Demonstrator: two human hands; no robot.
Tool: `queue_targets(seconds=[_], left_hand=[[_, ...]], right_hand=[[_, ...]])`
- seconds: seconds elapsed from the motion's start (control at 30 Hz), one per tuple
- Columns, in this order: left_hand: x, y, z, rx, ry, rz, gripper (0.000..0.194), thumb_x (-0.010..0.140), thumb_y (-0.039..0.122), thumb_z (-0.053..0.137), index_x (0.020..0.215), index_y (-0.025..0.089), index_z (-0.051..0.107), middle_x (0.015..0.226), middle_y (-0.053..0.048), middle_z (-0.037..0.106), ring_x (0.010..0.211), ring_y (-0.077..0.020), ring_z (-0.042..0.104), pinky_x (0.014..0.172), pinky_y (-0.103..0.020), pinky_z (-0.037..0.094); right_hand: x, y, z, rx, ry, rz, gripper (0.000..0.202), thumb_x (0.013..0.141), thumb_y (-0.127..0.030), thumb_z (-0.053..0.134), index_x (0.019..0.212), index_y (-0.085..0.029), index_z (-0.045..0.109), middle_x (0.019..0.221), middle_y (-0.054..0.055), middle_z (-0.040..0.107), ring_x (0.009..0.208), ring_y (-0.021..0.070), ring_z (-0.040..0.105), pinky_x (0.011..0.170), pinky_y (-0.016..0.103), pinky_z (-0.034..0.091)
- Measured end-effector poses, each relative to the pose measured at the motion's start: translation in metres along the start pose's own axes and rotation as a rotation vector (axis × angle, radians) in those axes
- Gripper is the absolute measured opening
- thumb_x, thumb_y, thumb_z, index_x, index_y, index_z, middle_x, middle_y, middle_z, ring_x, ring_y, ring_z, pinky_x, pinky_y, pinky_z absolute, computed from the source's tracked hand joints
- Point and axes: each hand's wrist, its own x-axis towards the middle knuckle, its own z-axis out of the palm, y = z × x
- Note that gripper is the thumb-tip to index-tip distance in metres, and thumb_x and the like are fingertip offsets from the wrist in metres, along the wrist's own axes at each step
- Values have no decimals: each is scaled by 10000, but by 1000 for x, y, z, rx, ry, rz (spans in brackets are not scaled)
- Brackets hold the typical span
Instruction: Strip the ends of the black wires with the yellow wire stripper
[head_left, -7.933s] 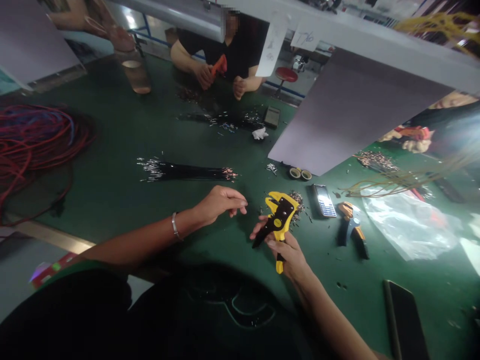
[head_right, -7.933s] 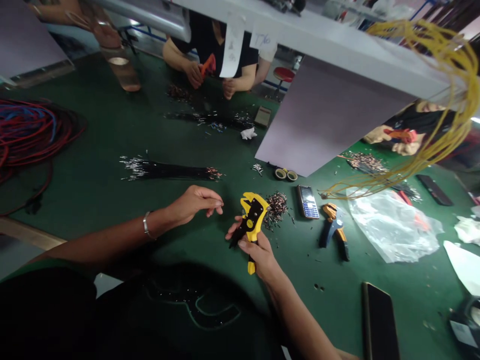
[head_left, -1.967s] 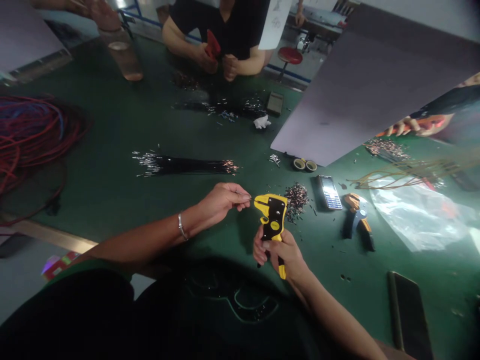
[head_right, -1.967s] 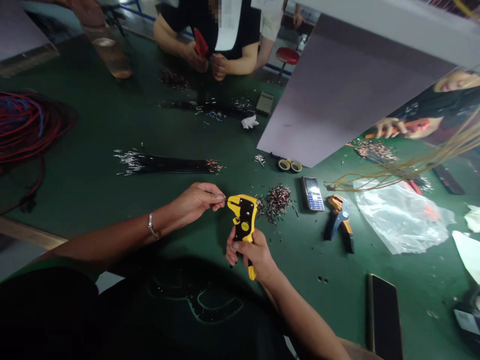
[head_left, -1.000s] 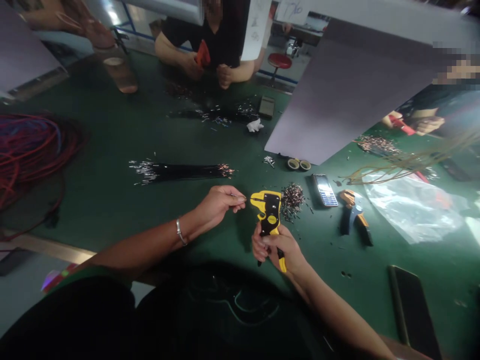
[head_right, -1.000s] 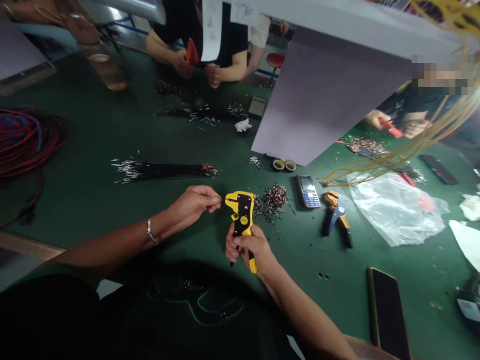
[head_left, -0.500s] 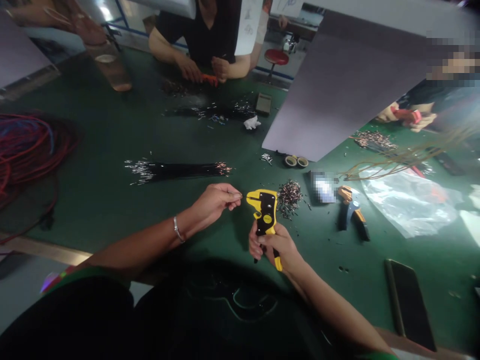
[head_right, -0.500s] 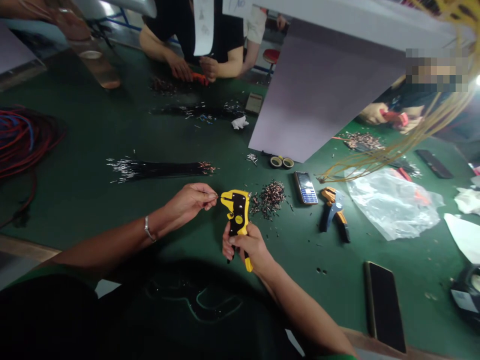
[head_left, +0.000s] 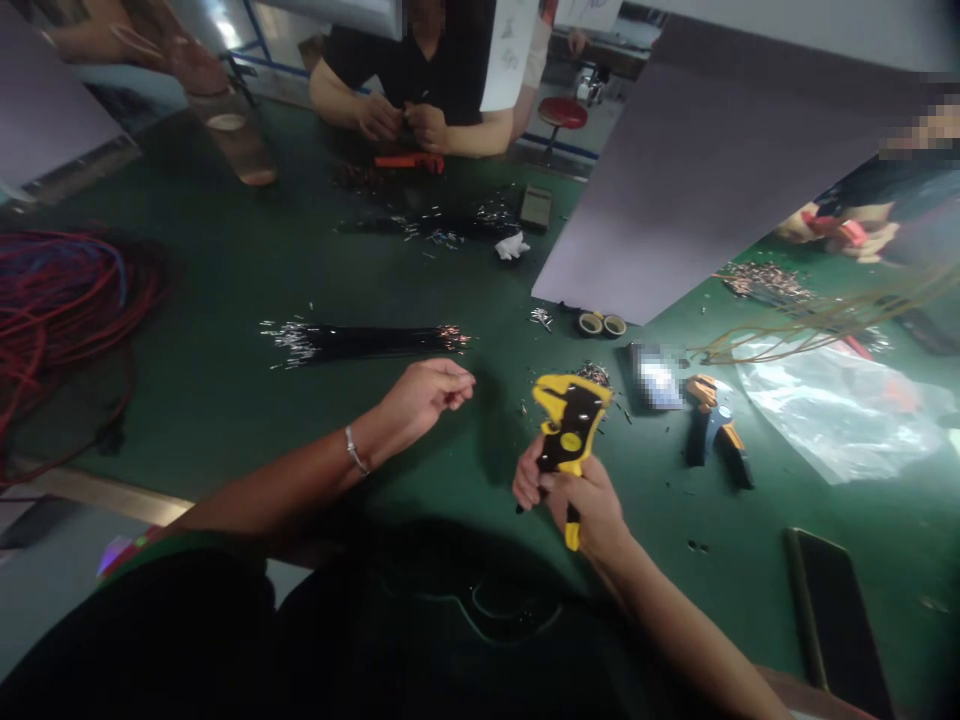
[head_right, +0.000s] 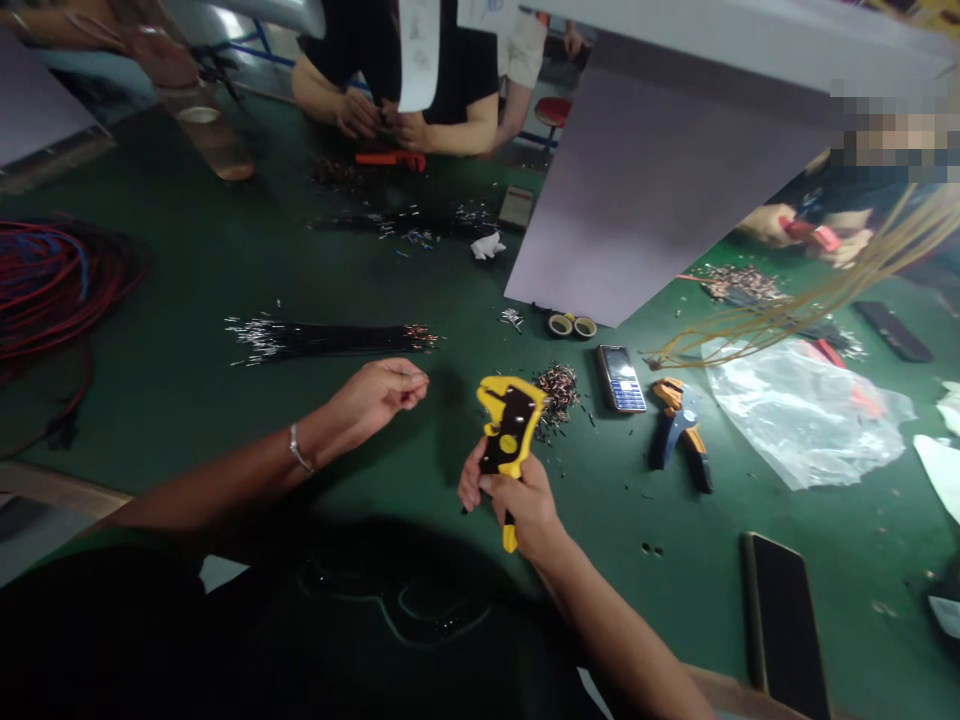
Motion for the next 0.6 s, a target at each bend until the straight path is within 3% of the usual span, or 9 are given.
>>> queue_targets(seconds=[0.13,0.37,0.6], left_hand=[[1,4,2,32,-1,47,84,649,94,677,578,111,636,551,-45,605,491,-91,508,489,-234,332],[-7,-2,7,85,35,174,52,642,140,723,656,110,682,597,-42,635,545,-95,524,522,-235,369],[-10,0,10,71,20,188,72,623,131,729,683,108,696,634,-48,660,550,-98,531,537,-248,388]], right_hand=[[-1,-11,-5,-49,66,-84,166,681,-152,610,836,-183,561,667,-4,522,559,145,475,531,322,406],[3,7,-16,-153,1,-3,194,659,-155,641,844,-167,587,702,19,563,602,172,515,573,346,422],[3,12,-15,-136,-28,43,214,664,-164,632,875,-168,592,712,25,588,613,174,528,601,346,435]])
